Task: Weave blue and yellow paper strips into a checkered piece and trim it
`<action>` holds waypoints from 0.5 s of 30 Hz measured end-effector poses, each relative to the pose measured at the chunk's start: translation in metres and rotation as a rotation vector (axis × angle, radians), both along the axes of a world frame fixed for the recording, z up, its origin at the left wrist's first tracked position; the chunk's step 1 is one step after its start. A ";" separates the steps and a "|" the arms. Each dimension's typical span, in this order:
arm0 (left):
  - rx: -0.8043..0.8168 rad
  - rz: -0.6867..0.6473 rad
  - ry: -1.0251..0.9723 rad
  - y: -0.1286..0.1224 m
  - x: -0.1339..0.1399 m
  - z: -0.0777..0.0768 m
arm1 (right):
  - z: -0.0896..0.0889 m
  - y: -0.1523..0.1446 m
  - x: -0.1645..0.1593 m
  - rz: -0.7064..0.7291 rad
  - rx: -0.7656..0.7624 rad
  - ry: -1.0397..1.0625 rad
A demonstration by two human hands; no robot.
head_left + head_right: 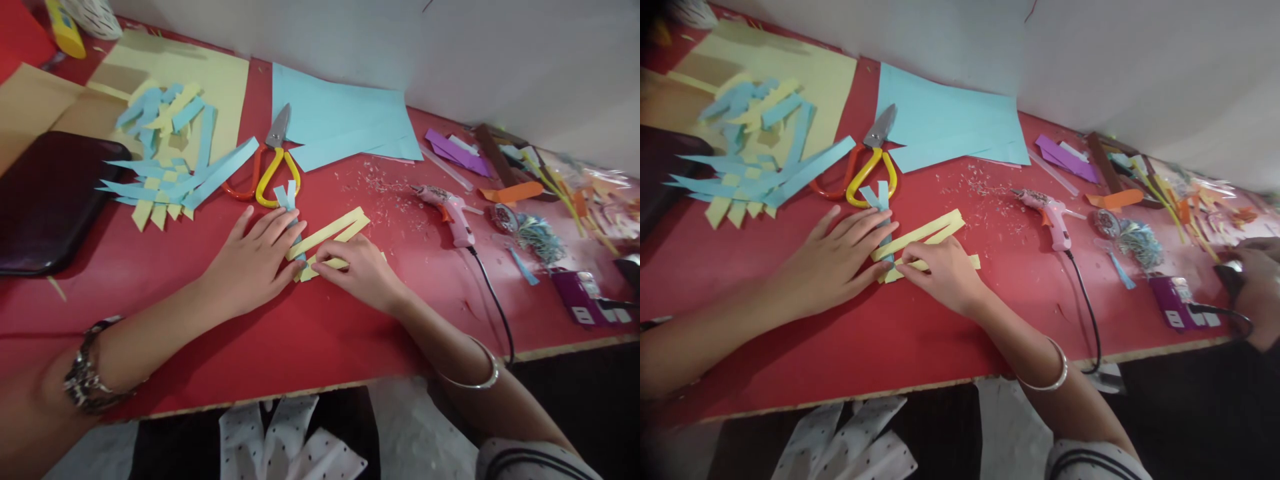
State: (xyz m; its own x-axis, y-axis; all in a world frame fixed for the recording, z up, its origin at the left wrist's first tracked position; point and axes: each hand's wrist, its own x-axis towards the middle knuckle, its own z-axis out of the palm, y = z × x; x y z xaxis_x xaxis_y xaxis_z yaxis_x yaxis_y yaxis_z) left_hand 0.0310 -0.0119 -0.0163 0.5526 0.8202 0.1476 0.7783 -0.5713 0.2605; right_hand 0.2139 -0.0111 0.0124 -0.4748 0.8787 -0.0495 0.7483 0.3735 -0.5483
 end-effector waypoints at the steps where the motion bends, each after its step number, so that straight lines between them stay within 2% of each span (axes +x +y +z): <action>1: -0.003 0.001 -0.004 0.000 0.000 0.000 | 0.000 0.000 0.000 -0.003 -0.014 0.002; 15: 0.012 0.005 0.002 0.000 0.000 -0.002 | -0.003 0.000 0.003 0.063 0.047 -0.036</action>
State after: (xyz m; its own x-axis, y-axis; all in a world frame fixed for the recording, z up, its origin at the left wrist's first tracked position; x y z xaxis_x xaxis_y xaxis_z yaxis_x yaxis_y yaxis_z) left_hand 0.0308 -0.0116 -0.0181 0.5491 0.8211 0.1560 0.7815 -0.5706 0.2525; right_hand 0.2172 -0.0113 0.0099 -0.5279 0.8489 -0.0267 0.7415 0.4453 -0.5020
